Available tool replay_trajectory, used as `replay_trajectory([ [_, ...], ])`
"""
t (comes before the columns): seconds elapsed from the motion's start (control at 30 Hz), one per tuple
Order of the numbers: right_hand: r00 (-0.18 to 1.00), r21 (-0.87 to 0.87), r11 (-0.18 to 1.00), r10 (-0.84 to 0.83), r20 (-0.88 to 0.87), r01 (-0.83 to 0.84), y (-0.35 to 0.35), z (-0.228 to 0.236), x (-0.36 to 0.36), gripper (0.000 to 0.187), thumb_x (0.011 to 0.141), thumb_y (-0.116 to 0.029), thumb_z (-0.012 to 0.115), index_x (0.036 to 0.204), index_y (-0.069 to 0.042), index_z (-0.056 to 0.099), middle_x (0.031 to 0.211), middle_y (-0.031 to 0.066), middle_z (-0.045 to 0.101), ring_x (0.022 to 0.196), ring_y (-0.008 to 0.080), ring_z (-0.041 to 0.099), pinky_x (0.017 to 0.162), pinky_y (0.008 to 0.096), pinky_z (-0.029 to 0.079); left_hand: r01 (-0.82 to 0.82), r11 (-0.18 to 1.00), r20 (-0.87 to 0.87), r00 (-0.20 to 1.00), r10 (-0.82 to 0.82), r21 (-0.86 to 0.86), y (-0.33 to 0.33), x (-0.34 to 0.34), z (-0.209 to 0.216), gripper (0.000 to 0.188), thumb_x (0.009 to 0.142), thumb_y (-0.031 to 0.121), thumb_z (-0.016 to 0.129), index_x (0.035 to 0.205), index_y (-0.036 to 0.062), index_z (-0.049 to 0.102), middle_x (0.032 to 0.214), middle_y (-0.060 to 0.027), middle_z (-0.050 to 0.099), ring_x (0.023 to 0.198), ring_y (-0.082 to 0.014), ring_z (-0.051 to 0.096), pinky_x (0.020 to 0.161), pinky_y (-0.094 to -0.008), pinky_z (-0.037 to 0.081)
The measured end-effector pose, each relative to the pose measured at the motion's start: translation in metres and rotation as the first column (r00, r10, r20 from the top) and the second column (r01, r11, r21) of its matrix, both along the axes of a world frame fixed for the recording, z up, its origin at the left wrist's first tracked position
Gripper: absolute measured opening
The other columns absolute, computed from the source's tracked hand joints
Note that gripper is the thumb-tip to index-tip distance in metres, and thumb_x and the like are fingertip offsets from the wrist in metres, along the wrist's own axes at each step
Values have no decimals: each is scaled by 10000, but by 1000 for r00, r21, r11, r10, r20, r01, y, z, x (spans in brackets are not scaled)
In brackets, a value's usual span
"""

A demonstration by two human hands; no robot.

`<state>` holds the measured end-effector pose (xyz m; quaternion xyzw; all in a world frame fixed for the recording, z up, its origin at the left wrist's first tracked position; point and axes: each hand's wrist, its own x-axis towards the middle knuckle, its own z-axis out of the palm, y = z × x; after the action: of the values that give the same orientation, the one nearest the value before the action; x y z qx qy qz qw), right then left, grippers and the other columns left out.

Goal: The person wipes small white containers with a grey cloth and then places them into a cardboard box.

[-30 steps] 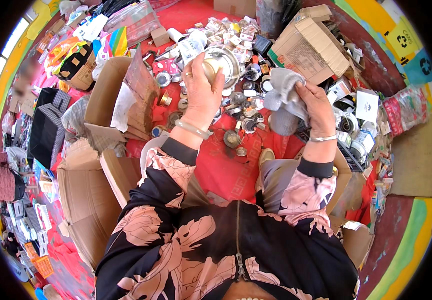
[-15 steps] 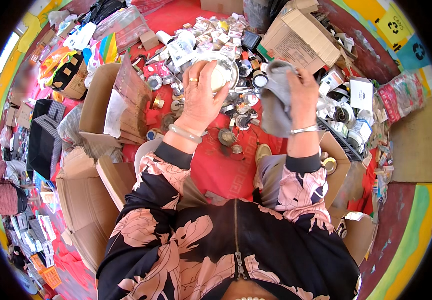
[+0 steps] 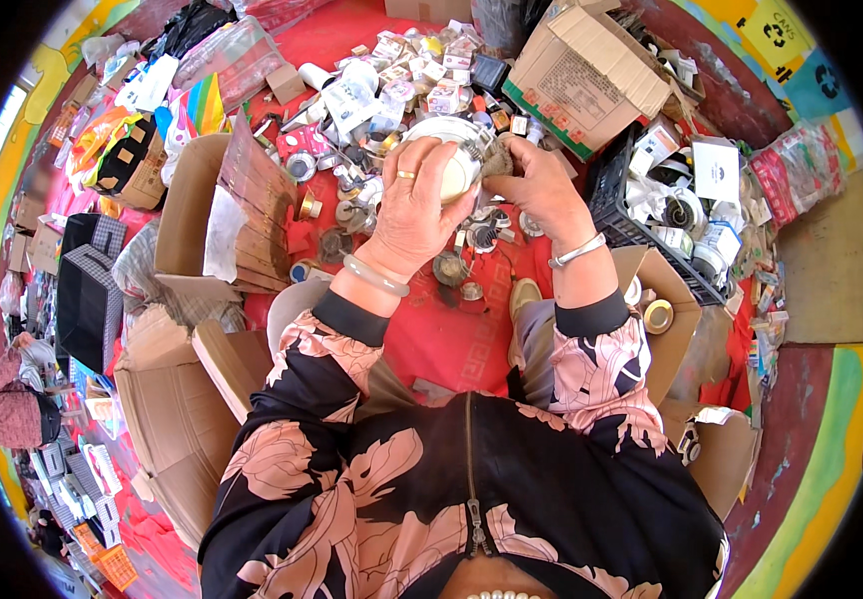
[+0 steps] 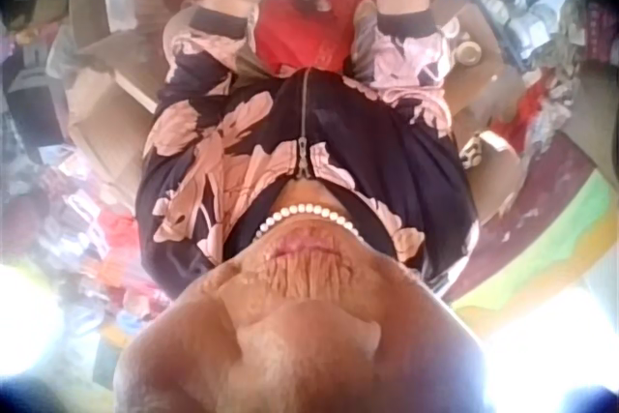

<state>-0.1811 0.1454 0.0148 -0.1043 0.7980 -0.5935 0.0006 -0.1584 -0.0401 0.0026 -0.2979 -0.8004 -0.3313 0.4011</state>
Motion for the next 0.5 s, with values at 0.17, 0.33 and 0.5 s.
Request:
replay_trajectory([
  [0.17, 995, -148, 986, -65, 69, 75, 4, -6, -3, 282, 708, -155, 635, 902, 49, 616, 613, 36, 539, 563, 83, 456, 536, 277, 403, 21, 994, 126, 991, -34, 109, -4, -3, 1, 777, 643, 216, 814, 1271, 14, 405, 1184, -175, 495, 1089, -327, 484, 974, -430, 364],
  [0.33, 996, -30, 996, -80, -43, 79, 4, -5, -2, 279, 713, -164, 621, 900, 43, 618, 596, 65, 530, 553, 96, 464, 523, 286, 405, 138, 788, 538, 660, -525, 600, -6, -17, -1, 1117, 535, 334, 887, 1366, -55, 249, 1239, -208, 472, 1147, -278, 483, 980, -385, 397],
  [0.5, 988, 60, 993, -97, -119, 105, 4, -4, 0, 317, 710, -177, 624, 947, 35, 616, 614, 92, 543, 539, 104, 479, 522, 293, 417, 88, 884, 659, 634, -405, 458, -9, -10, 12, 997, 571, 200, 817, 1400, 7, 299, 1213, -176, 487, 1110, -229, 515, 954, -334, 428],
])
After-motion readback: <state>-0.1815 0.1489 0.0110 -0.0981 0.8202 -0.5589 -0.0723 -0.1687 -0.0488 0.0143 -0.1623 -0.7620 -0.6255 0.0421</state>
